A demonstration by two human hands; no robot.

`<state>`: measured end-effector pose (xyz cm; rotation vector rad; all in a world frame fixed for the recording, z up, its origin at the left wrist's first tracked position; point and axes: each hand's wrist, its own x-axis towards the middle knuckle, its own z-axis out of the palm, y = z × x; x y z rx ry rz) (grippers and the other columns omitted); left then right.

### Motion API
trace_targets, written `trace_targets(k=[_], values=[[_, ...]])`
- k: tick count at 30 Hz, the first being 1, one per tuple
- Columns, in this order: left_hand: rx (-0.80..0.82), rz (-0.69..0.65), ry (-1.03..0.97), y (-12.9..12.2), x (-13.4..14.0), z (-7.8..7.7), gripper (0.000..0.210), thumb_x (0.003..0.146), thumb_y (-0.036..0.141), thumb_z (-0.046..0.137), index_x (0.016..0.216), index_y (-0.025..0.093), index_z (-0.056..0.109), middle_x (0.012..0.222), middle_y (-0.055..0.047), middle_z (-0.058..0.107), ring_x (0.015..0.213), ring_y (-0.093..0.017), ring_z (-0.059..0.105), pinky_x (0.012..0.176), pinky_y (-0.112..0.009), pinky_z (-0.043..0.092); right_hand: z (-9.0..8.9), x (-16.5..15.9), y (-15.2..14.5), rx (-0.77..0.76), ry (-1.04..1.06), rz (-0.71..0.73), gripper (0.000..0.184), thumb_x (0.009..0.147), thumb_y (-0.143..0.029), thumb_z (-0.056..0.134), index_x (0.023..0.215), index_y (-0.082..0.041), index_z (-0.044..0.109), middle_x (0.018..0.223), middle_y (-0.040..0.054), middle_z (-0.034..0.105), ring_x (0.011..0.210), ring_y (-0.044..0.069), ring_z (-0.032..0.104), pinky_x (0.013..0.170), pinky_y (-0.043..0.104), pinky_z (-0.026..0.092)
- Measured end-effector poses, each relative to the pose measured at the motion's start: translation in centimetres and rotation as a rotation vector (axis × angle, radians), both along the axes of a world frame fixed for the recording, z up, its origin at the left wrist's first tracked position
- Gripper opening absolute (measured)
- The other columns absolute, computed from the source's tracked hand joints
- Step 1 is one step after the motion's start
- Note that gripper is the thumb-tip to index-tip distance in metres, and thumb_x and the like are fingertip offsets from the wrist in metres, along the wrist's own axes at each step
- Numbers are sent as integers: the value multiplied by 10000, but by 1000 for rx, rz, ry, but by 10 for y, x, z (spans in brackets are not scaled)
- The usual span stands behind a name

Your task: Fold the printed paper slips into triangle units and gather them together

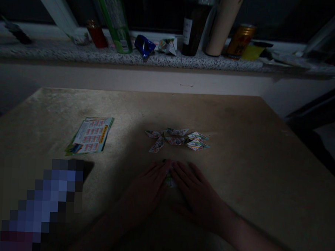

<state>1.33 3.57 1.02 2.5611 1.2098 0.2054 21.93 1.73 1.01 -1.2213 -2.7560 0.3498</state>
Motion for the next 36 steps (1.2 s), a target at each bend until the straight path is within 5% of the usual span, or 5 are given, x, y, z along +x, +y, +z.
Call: trace_targets(k=[7, 14, 22, 29, 36], values=[[10, -103, 19, -4, -3, 1, 727, 896, 398, 470, 1473, 153, 101, 1530, -84, 187, 1394, -224, 175, 1131, -412, 225, -2, -1, 0, 49, 59, -32, 713, 899, -491, 425, 1457, -123, 175, 1508, 116, 227, 1384, 261, 205, 1123, 542, 172], [172, -50, 97, -19, -4, -7, 641, 922, 391, 419, 1460, 124, 194, 1512, -105, 240, 1377, -261, 226, 1123, -426, 218, -2, 1, 3, 22, 59, -35, 723, 879, -554, 424, 1445, -149, 228, 1490, 116, 288, 1378, 255, 227, 1120, 545, 149], [135, -75, 147, -25, -10, 2, 642, 937, 443, 382, 1464, 138, 178, 1508, -82, 253, 1358, -244, 280, 1105, -417, 243, -6, 2, 3, 50, 60, -55, 709, 851, -482, 516, 1433, -165, 264, 1497, 130, 267, 1382, 262, 211, 1113, 533, 163], [182, -69, 133, -25, -8, -6, 660, 918, 492, 387, 1446, 121, 242, 1490, -96, 301, 1339, -254, 313, 1101, -424, 236, -1, 2, 8, 140, 5, -14, 793, 848, -575, 450, 1419, -55, 271, 1447, 167, 358, 1357, 283, 271, 1141, 514, 56], [192, -45, 109, -27, -7, -6, 636, 916, 479, 393, 1441, 144, 264, 1478, -94, 329, 1336, -256, 316, 1107, -436, 218, 0, 3, 11, 176, 7, -28, 731, 847, -523, 493, 1410, -93, 311, 1421, 135, 415, 1316, 293, 346, 1133, 544, 86]])
